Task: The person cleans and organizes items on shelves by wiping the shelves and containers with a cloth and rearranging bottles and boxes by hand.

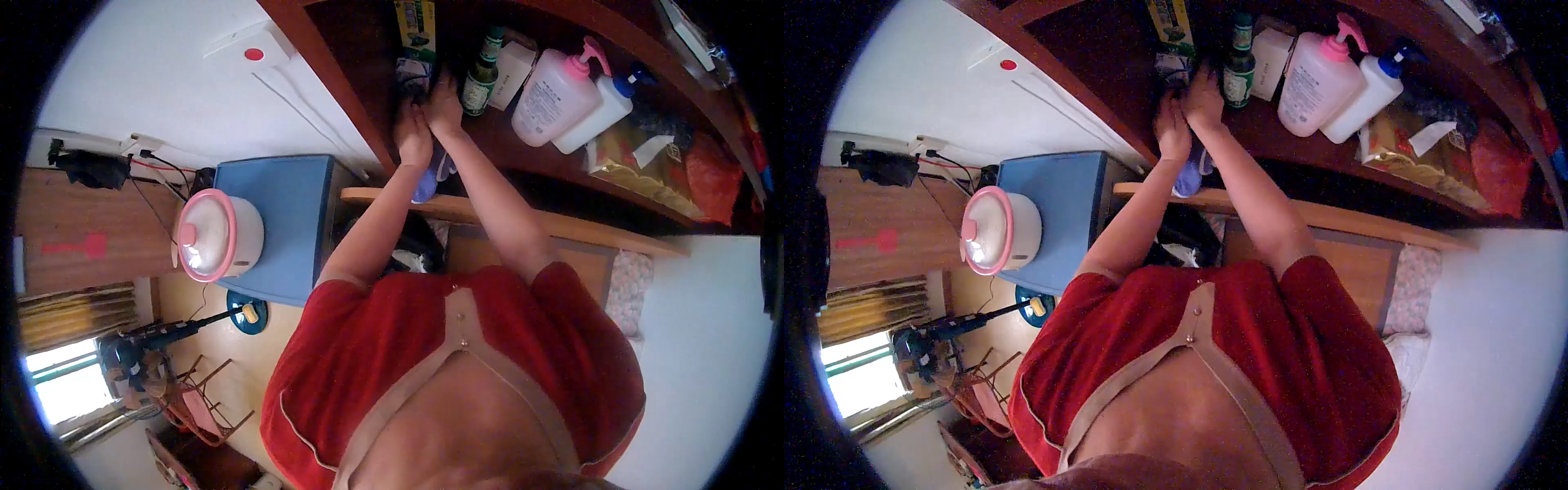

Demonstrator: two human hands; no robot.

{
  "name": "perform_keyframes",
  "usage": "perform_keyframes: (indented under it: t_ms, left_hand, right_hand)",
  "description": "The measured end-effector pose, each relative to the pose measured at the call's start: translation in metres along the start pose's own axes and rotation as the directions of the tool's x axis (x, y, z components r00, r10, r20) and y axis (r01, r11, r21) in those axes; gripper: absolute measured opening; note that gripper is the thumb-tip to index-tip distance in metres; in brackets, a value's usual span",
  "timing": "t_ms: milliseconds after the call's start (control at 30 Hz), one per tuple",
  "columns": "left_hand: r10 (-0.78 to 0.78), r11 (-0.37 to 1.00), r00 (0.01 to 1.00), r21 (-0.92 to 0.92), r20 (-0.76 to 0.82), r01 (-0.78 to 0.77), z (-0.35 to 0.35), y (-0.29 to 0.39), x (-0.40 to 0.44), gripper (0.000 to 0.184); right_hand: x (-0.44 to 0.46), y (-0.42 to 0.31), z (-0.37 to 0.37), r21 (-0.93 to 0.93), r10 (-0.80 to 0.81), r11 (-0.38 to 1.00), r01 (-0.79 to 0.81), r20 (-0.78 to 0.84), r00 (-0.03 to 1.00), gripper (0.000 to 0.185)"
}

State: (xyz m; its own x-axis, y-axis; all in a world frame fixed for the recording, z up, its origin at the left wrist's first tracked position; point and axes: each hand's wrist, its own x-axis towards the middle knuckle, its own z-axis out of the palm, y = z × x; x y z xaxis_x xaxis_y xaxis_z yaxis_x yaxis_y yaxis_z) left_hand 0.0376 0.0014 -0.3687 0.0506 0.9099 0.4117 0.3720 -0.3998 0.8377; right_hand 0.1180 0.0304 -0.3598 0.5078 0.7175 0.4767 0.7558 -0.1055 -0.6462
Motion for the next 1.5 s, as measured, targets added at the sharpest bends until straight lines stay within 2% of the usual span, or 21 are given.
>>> perform_keyframes:
  t_ms: [67,167,233,300,367,433,500,533,633,700,767,833,867,900,933,967,1100,1200,1333,1433,1500]
  left_hand:
    - [-0.014,1.000,1.000,-0.010,0.011,0.014,0.002,-0.001,0.003,0.038]
    - [0.038,0.999,0.999,-0.005,-0.009,-0.038,0.004,-0.003,0.011,0.038]
    - [-0.136,0.988,0.990,0.077,0.029,0.134,0.007,0.002,0.013,0.040]
    - [-0.130,0.990,0.991,0.053,0.038,0.128,0.006,0.002,0.012,0.040]
    - [-0.104,0.994,0.993,0.032,0.049,0.103,0.005,0.002,0.015,0.040]
    - [-0.195,0.976,0.977,-0.079,0.080,0.202,0.006,-0.002,0.015,0.039]
    - [-0.137,0.975,0.989,-0.167,0.060,0.146,0.007,-0.009,0.013,0.037]
    - [-0.095,0.963,0.995,-0.252,0.030,0.100,0.008,-0.013,0.012,0.036]
    - [-0.021,0.987,0.998,-0.159,0.061,0.030,-0.012,0.006,0.003,0.036]
    - [-0.023,0.986,1.000,-0.167,0.016,0.026,-0.011,0.009,0.001,0.029]
    - [0.025,0.977,0.999,-0.212,-0.040,-0.033,0.000,-0.004,0.005,0.028]
    - [-0.021,0.982,1.000,-0.190,0.018,0.024,-0.001,0.005,0.009,0.027]
    - [-0.058,0.983,0.996,-0.168,0.067,0.069,0.000,0.009,0.015,0.027]
    - [-0.053,0.983,0.996,-0.173,0.065,0.064,0.004,0.005,0.020,0.027]
    - [0.011,0.988,0.999,-0.152,0.031,-0.007,0.007,-0.001,0.023,0.027]
    - [0.074,0.989,0.997,-0.126,-0.001,-0.074,0.009,-0.007,0.022,0.027]
    - [0.085,0.996,0.996,0.007,-0.005,-0.085,0.010,-0.018,0.015,0.026]
    - [0.051,0.999,0.999,-0.013,-0.009,-0.051,0.009,-0.016,0.013,0.030]
    - [0.030,0.999,0.999,0.017,0.019,-0.031,0.011,-0.021,0.016,0.028]
    - [0.028,1.000,0.999,0.010,0.027,-0.028,0.013,-0.019,0.016,0.026]
    - [0.015,1.000,0.999,0.018,0.047,-0.016,0.010,-0.015,0.013,0.025]
  right_hand:
    - [0.008,0.001,0.000,0.030,0.035,0.999,-0.041,0.196,0.980,0.067]
    - [0.014,-0.001,-0.002,0.013,-0.002,1.000,-0.001,0.227,0.974,0.069]
    - [0.018,-0.002,-0.009,0.009,0.006,1.000,-0.009,0.311,0.950,0.064]
    - [0.015,0.000,-0.010,0.005,0.017,1.000,-0.020,0.390,0.921,0.060]
    - [0.010,-0.004,-0.006,-0.027,-0.021,0.999,0.028,0.224,0.974,0.061]
    - [0.006,-0.010,-0.013,-0.026,0.029,0.999,-0.024,0.229,0.973,0.059]
    - [-0.002,-0.022,-0.039,-0.023,0.076,0.997,-0.073,0.235,0.969,0.058]
    - [-0.009,-0.027,-0.057,0.028,0.013,0.999,-0.020,0.243,0.970,0.055]
    - [-0.033,-0.013,-0.088,0.142,-0.038,0.990,0.011,0.191,0.981,0.051]
    - [-0.045,0.013,-0.101,0.244,0.048,0.969,-0.030,-0.071,0.996,0.048]
    - [-0.041,0.039,-0.100,0.117,-0.003,0.992,0.036,-0.269,0.963,0.054]
    - [-0.031,0.049,-0.093,0.077,0.018,0.997,-0.003,-0.193,0.981,0.058]
    - [-0.025,0.049,-0.089,0.115,0.052,0.992,-0.045,-0.066,0.996,0.058]
    - [-0.016,0.046,-0.086,0.147,0.079,0.985,-0.087,0.060,0.995,0.059]
    - [-0.011,0.043,-0.077,0.069,0.143,0.986,-0.150,0.092,0.985,0.059]
    - [-0.009,0.039,-0.074,0.069,0.141,0.987,-0.148,0.091,0.986,0.059]
    - [-0.001,0.030,-0.047,-0.005,0.114,0.994,-0.113,0.026,0.993,0.061]
    - [0.010,0.020,-0.031,0.035,0.133,0.990,-0.140,0.151,0.979,0.053]
    - [0.026,0.014,-0.014,0.025,0.192,0.980,-0.197,0.130,0.973,0.050]
    - [0.035,0.024,-0.008,0.000,0.196,0.980,-0.201,0.223,0.955,0.052]
    - [0.036,0.027,-0.011,0.092,0.122,0.984,-0.154,0.282,0.952,0.054]
